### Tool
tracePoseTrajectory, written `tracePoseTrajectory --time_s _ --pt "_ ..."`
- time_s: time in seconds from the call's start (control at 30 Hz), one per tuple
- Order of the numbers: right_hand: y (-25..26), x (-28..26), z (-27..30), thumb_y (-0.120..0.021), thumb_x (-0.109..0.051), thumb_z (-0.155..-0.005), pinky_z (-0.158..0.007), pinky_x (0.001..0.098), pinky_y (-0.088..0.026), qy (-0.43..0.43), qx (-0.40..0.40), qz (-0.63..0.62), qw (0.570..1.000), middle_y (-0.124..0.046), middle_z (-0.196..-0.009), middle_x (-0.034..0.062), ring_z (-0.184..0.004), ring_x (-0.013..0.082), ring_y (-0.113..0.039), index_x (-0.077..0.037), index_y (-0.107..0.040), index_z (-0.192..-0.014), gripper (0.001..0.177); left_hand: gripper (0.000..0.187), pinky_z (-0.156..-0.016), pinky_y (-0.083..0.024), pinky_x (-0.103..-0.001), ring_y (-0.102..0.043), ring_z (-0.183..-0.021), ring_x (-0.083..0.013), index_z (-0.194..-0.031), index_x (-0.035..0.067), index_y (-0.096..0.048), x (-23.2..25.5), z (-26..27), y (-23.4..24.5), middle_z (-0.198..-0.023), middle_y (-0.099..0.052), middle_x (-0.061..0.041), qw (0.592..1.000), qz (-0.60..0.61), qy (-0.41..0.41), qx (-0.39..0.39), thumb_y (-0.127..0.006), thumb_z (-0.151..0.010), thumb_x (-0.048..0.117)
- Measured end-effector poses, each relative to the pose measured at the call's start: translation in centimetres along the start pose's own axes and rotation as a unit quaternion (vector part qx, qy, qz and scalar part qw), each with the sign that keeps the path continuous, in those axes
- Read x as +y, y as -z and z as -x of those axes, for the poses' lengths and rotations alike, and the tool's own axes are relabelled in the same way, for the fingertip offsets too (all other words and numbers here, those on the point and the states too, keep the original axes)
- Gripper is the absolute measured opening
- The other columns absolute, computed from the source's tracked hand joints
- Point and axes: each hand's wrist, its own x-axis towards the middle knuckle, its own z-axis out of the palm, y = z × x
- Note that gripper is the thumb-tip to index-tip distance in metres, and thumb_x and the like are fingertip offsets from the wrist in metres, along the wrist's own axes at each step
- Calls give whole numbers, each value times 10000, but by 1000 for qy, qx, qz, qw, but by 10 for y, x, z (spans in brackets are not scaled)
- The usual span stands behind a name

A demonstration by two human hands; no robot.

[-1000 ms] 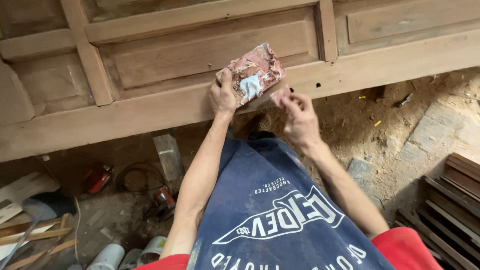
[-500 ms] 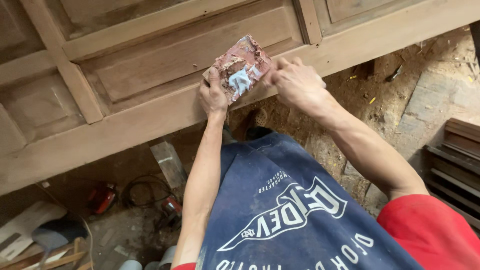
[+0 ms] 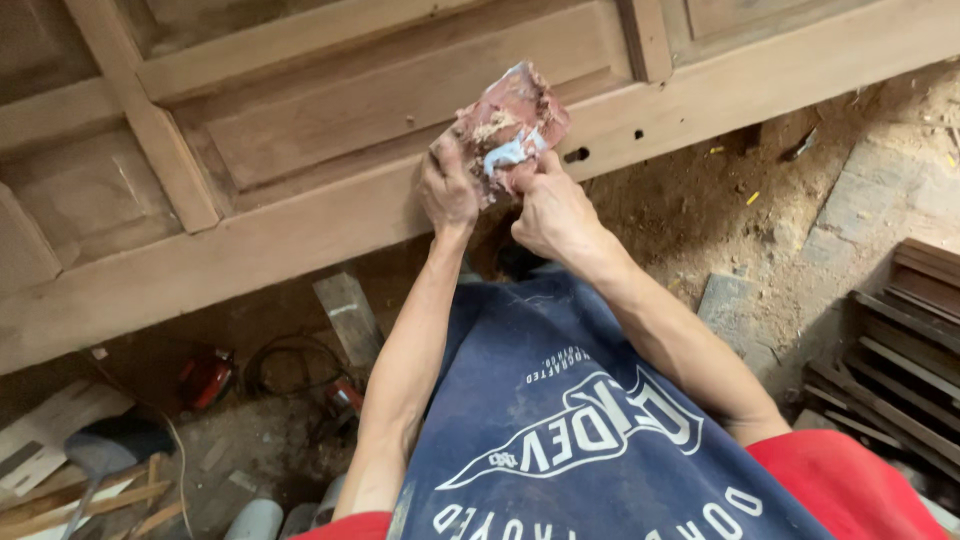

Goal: The person scoops a pinkish paste from a bucket onto a wooden block and uses a putty knife to apply it to a wooden door frame, smoothing the filler into gaps and joints.

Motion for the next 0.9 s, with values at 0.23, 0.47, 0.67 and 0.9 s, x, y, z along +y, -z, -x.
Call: tracePoseTrajectory --time_s 0.23,0.47,0.67,0.9 --pt "26 -11 1 -642 -22 -652 -925 478 -534 23 -73 49 996 -652 -1027 278 -1043 439 -612 -37 -744 -945 311 725 -954 -518 -476 -665 -1157 -411 -1278 26 -655 6 -8 9 -1206 -714 -233 998 36 6 -49 -394 -1004 644" --pt "25 -19 -8 -579 -32 -820 -947 490 -525 24 10 -4 1000 -714 -989 221 -1040 435 -615 -106 -761 -1169 400 679 -977 -523 -451 -682 -1142 -330 -1273 30 -636 -8 -8 21 -1218 -726 -198 987 97 47 -122 -467 -969 613" --pt "0 -24 -30 -647 -88 -793 -953 483 -542 -58 -106 30 992 -725 -1040 231 -1004 391 -677 -86 -766 -1143 370 487 -946 -549 -396 -711 -1091 -312 -1216 55 -700 -32 -14 1 -1148 -749 -158 979 153 -58 -117 -455 -1066 449" --pt "11 -17 -14 -658 -133 -957 -887 385 -573 33 -183 184 965 -751 -961 167 -924 326 -648 -54 -781 -1006 154 650 -830 -558 -431 -740 -925 -330 -1093 -3 -688 -25 -10 11 -967 -766 -228 984 121 71 -106 -556 -930 612"
